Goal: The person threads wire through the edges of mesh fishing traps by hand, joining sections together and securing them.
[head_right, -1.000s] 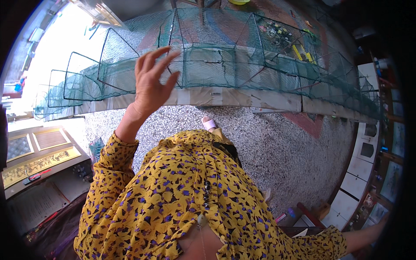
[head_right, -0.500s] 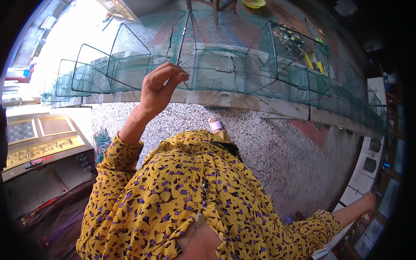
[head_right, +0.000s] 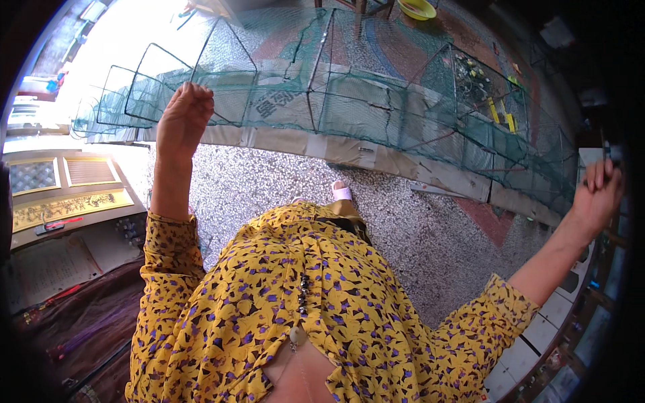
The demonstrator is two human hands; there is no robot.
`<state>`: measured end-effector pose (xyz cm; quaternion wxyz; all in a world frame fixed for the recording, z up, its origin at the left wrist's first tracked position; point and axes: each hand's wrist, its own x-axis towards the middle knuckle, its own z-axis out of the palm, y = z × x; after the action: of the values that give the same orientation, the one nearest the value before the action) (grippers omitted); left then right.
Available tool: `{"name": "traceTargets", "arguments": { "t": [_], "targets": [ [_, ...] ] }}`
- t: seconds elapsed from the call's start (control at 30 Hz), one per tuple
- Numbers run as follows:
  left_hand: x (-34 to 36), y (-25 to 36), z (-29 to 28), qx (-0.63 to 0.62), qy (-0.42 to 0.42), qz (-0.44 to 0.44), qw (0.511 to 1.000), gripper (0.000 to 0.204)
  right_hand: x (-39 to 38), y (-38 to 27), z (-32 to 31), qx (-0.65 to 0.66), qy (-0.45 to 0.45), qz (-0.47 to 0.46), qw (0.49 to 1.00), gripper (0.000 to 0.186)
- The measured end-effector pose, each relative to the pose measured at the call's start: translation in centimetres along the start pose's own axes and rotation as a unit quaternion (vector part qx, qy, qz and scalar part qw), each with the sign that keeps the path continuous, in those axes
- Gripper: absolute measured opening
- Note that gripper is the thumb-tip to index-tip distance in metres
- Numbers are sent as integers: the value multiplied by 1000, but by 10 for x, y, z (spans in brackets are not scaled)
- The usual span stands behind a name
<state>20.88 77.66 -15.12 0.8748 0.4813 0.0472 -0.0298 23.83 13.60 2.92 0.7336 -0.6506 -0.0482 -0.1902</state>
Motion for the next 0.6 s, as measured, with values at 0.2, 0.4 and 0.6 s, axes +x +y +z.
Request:
{"name": "traceTargets", "arguments": {
  "t": [0.2,0.4,0.6],
  "targets": [
    [19,4,-26,-66,-27,-66,995,21,6,35,112,40,-35,-17,998,23],
    [22,11,-21,-103,67,-83,989,20,-5,70,196,-147,-168,-164,961,31],
    [9,5,-32,-178,59,-107,976,22,-42,111,313,-203,-415,-248,852,21]
  ]
}}
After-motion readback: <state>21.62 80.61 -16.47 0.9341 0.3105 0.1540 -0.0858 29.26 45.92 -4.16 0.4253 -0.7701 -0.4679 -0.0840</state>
